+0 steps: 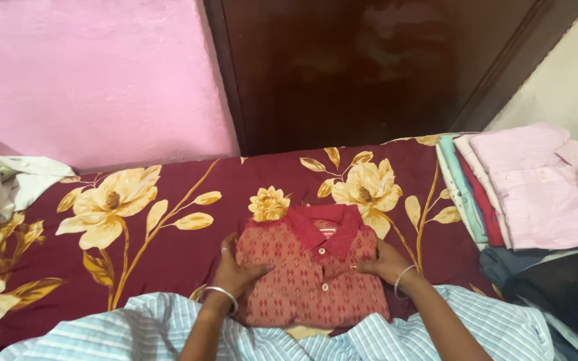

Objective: The person buttons a shirt, spreads it flat on a bed, folds the sleeves and sides inward, and then folds the shirt into a compact rectangle.

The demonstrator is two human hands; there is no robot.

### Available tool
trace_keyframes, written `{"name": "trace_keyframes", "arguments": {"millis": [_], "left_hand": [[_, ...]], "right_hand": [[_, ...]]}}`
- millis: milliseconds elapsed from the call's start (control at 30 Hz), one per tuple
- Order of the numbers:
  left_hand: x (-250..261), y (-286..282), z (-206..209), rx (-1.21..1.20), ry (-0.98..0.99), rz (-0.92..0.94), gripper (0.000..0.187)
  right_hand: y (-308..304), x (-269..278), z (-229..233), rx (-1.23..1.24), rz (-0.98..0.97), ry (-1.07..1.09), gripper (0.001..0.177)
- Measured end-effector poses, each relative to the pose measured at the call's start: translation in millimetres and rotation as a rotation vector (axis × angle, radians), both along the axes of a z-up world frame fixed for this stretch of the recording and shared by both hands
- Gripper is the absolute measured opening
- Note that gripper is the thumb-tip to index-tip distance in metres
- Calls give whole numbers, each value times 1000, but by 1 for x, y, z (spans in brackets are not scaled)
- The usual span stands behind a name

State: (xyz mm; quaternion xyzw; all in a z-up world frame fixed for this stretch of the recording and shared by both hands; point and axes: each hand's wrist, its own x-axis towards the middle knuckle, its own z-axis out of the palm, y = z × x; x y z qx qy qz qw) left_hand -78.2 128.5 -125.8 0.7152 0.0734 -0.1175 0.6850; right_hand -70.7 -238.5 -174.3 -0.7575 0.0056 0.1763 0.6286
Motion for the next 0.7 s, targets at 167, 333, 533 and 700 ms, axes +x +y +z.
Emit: {"name": "trace_keyframes", "arguments": {"millis": [167,333,533,700], "left_hand": [[-9,-23,38,1149,-771,507,75],[27,-66,29,408,-40,-27,32],[65,-108,-23,352,207,108,43],[75,-120,-24,424,274,169,33]], "right_hand": [[19,8,38,-1006,-276,-87,113],[39,13,25,-534,-598,-241,49],[52,30,-57,73,-632,90,26],[46,20,-52,364,-545,70,14]]}}
